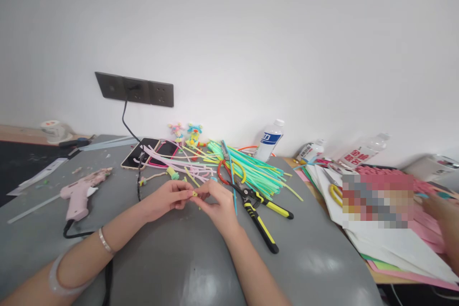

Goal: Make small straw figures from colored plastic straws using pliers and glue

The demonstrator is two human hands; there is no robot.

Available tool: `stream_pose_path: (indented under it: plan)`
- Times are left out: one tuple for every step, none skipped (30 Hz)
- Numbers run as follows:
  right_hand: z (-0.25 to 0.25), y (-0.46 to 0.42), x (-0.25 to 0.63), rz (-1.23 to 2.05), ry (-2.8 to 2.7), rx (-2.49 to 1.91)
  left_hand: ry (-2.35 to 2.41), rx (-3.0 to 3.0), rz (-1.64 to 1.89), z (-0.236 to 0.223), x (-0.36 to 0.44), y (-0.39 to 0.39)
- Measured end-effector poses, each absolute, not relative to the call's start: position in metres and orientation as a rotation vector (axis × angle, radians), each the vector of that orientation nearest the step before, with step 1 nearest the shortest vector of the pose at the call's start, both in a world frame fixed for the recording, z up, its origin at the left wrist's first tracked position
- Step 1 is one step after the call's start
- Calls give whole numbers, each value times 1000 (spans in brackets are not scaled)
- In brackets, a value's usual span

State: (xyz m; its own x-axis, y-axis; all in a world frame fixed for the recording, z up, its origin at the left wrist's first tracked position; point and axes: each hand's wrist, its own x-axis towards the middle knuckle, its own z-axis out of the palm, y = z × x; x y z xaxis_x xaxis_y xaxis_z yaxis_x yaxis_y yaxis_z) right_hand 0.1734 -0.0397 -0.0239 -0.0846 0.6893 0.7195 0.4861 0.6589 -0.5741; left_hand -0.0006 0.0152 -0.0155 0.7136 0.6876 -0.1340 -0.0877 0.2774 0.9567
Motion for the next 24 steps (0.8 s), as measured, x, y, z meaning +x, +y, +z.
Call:
stream_pose_path:
  plan:
    - [-24, -40, 173, 212, -1730, -952, 604, 1163, 558, -15, 0, 15]
    - [-23, -40, 173, 205, -1725, -947, 605, 1142, 554, -14, 0, 14]
    - [-23, -40, 172, 199, -1719, -941, 606, 1122, 551, -14, 0, 14]
    - [-23, -40, 172, 198, -1714, -937, 605, 1107, 548, -14, 0, 14]
    - [-23, -40, 172, 202, -1711, -933, 601, 1095, 544, -15, 0, 14]
    - [-24, -39, 172, 209, -1712, -930, 595, 1085, 540, -15, 0, 14]
    - [-24, -39, 172, 219, -1714, -926, 590, 1078, 536, -16, 0, 14]
    - [-24, -39, 172, 228, -1717, -924, 587, 1072, 533, -17, 0, 14]
    - [-24, -39, 173, 234, -1718, -922, 588, 1068, 534, -17, 0, 14]
    - [-24, -38, 173, 237, -1717, -923, 594, 1068, 538, -18, 0, 14]
    - [-24, -38, 173, 239, -1715, -928, 601, 1068, 542, -18, 0, 14]
    - [-23, -38, 173, 239, -1714, -933, 608, 1068, 547, -19, 0, 14]
    - [-23, -38, 173, 239, -1712, -937, 614, 1067, 549, -19, 0, 14]
    - [-23, -38, 173, 237, -1712, -938, 617, 1067, 549, -19, 0, 14]
    - [-22, -38, 173, 235, -1711, -936, 618, 1065, 547, -19, 0, 14]
    - [-22, -39, 173, 233, -1710, -933, 618, 1063, 545, -19, 0, 14]
    - [-21, -39, 172, 232, -1707, -930, 617, 1060, 542, -19, 0, 14]
    - [-21, -39, 172, 230, -1704, -925, 615, 1059, 540, -18, 0, 14]
    - [-21, -39, 172, 231, -1701, -921, 614, 1060, 538, -18, 0, 13]
    - [-21, -39, 172, 232, -1699, -918, 615, 1060, 536, -18, 0, 13]
    - [-21, -39, 171, 233, -1698, -916, 618, 1062, 534, -17, 0, 13]
    - [-22, -38, 171, 236, -1699, -917, 621, 1066, 531, -17, 0, 13]
    - [-22, -38, 171, 239, -1700, -921, 624, 1071, 530, -16, 0, 13]
    - [-22, -38, 171, 242, -1701, -925, 627, 1076, 528, -16, 0, 13]
